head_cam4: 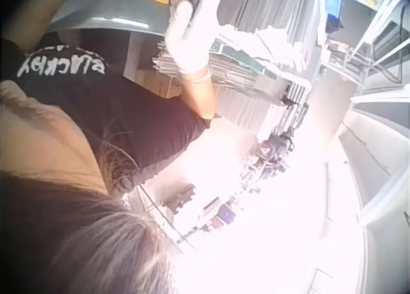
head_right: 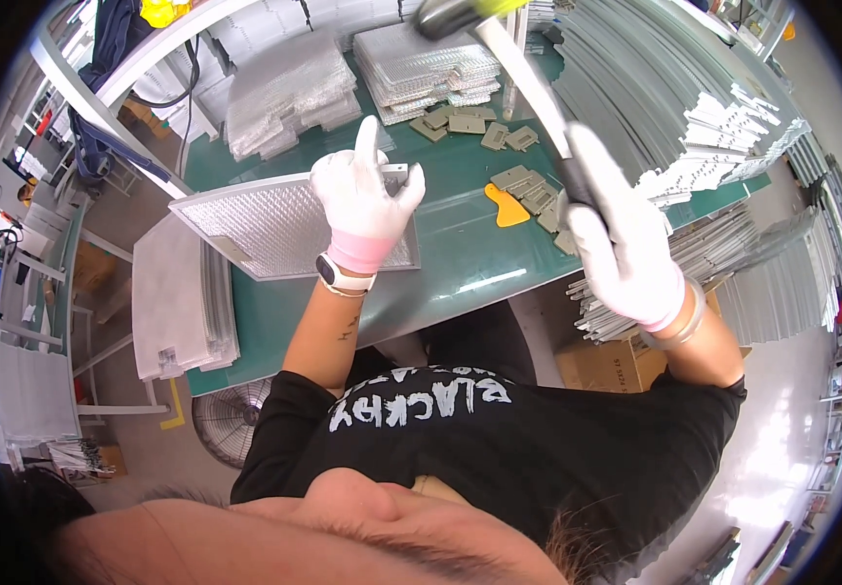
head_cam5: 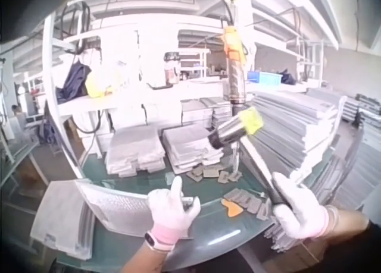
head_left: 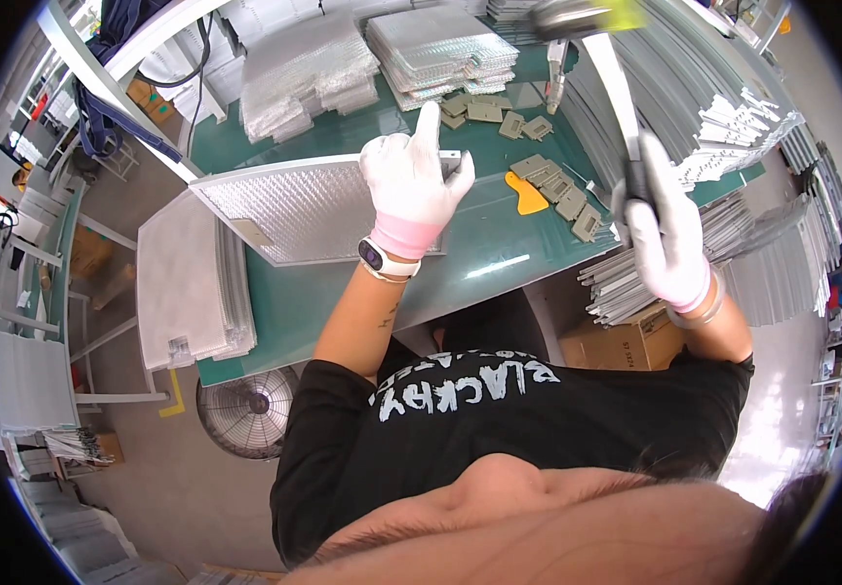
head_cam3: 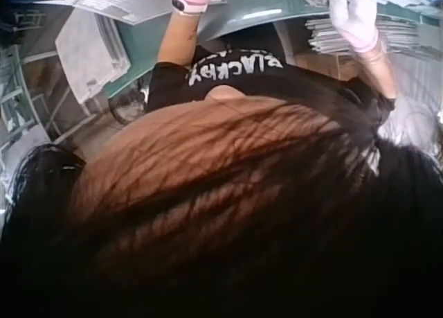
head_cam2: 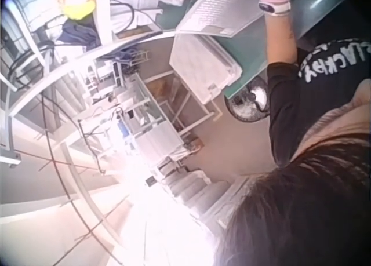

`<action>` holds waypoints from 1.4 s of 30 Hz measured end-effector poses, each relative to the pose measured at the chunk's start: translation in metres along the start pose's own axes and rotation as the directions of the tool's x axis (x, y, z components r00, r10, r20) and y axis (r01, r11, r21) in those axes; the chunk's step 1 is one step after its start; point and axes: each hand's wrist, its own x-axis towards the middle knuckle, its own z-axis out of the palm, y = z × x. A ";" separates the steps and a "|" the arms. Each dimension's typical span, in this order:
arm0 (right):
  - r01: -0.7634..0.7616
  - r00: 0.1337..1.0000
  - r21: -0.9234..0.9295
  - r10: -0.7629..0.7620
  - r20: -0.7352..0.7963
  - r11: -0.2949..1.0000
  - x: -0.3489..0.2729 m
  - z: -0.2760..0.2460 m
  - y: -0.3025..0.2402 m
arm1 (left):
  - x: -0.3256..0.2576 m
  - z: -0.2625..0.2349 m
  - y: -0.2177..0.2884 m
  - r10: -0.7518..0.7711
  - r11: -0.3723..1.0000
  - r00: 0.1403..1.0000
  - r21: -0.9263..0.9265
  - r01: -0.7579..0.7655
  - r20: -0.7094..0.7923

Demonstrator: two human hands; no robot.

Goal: Assemble metal mesh air filters using an electric drill and rubber mallet at a factory workstation.

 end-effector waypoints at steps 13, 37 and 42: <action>-0.219 0.855 -0.229 0.300 0.423 0.948 0.001 0.019 -0.005 | 0.001 -0.005 0.005 -0.046 0.998 0.996 -0.026 0.048 0.077; 0.168 0.833 0.724 0.296 -0.468 0.669 0.242 0.008 0.003 | 0.006 -0.003 0.004 -0.011 0.995 0.999 -0.101 0.017 0.052; 0.246 0.916 0.905 0.222 -0.334 0.348 0.248 0.031 0.000 | 0.008 0.007 -0.002 -0.004 0.994 0.999 -0.105 0.008 0.038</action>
